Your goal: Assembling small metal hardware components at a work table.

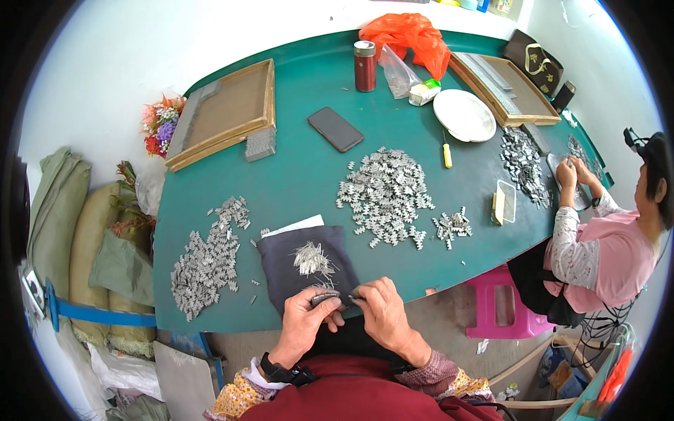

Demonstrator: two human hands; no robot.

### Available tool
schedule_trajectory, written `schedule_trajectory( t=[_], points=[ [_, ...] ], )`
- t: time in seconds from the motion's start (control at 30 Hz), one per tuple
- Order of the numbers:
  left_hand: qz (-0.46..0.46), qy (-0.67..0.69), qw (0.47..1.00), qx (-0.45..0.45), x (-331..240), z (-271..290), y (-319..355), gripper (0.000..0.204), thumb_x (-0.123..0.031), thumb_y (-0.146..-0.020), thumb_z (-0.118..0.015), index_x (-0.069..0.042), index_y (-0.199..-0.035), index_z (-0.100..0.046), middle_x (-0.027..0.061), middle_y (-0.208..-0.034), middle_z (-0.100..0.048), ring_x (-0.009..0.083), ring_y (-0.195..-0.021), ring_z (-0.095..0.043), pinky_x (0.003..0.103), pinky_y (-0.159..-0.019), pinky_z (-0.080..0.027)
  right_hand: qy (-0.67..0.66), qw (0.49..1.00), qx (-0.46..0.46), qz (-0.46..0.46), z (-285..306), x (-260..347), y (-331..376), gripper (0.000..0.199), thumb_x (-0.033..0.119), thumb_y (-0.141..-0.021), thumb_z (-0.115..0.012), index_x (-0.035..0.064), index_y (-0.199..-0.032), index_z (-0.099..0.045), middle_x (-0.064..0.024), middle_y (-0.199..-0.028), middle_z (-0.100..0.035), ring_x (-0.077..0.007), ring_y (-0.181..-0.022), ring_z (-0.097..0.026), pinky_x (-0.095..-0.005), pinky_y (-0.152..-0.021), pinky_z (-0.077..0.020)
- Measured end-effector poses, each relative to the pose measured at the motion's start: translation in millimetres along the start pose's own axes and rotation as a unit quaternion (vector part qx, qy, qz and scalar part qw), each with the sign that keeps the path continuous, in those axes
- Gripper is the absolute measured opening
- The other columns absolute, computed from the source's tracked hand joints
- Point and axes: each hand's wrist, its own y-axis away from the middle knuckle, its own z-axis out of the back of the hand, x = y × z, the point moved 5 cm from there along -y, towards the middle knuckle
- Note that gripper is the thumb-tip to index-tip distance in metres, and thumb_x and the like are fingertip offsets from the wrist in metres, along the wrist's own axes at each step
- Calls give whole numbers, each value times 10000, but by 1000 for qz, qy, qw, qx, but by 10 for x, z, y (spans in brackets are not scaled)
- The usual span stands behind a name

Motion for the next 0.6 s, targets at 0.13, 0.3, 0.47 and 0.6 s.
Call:
schedule_trajectory(
  t=[0.13, 0.3, 0.47, 0.6],
  points=[
    [-2, 52, 999, 1, 41, 3, 3, 187, 24, -914, -657, 74, -1092, -627, 144, -859, -698, 219, -694, -708, 289, -570, -589, 29, 996, 5, 80, -42, 150, 74, 291, -105, -724, -663, 24, -979, -606, -98, -967, -638, -278, -811, -579, -393, -727, -468],
    [-22, 59, 998, -3, 55, 13, 13, 226, 64, -894, -662, 75, -1113, -613, 151, -884, -696, 234, -723, -719, 302, -612, -609, -15, 999, -21, 34, -33, 154, 100, 246, -97, -757, -662, 12, -970, -606, -117, -961, -640, -303, -796, -586, -401, -705, -475],
    [-32, 42, 999, -5, 51, -23, 31, 238, 68, -888, -668, 75, -1119, -612, 144, -902, -693, 220, -733, -715, 288, -615, -601, -26, 998, -18, -50, 23, 83, 119, 200, -62, -786, -679, 3, -960, -602, -140, -898, -626, -335, -774, -589, -412, -663, -478],
    [-27, -13, 1000, 8, 60, -89, 58, 234, 49, -898, -670, 71, -1124, -615, 131, -904, -690, 193, -732, -708, 274, -608, -590, -36, 997, 1, -70, -14, 43, 159, 192, -45, -788, -680, 1, -952, -590, -145, -826, -600, -341, -749, -582, -419, -650, -473]
  ],
)
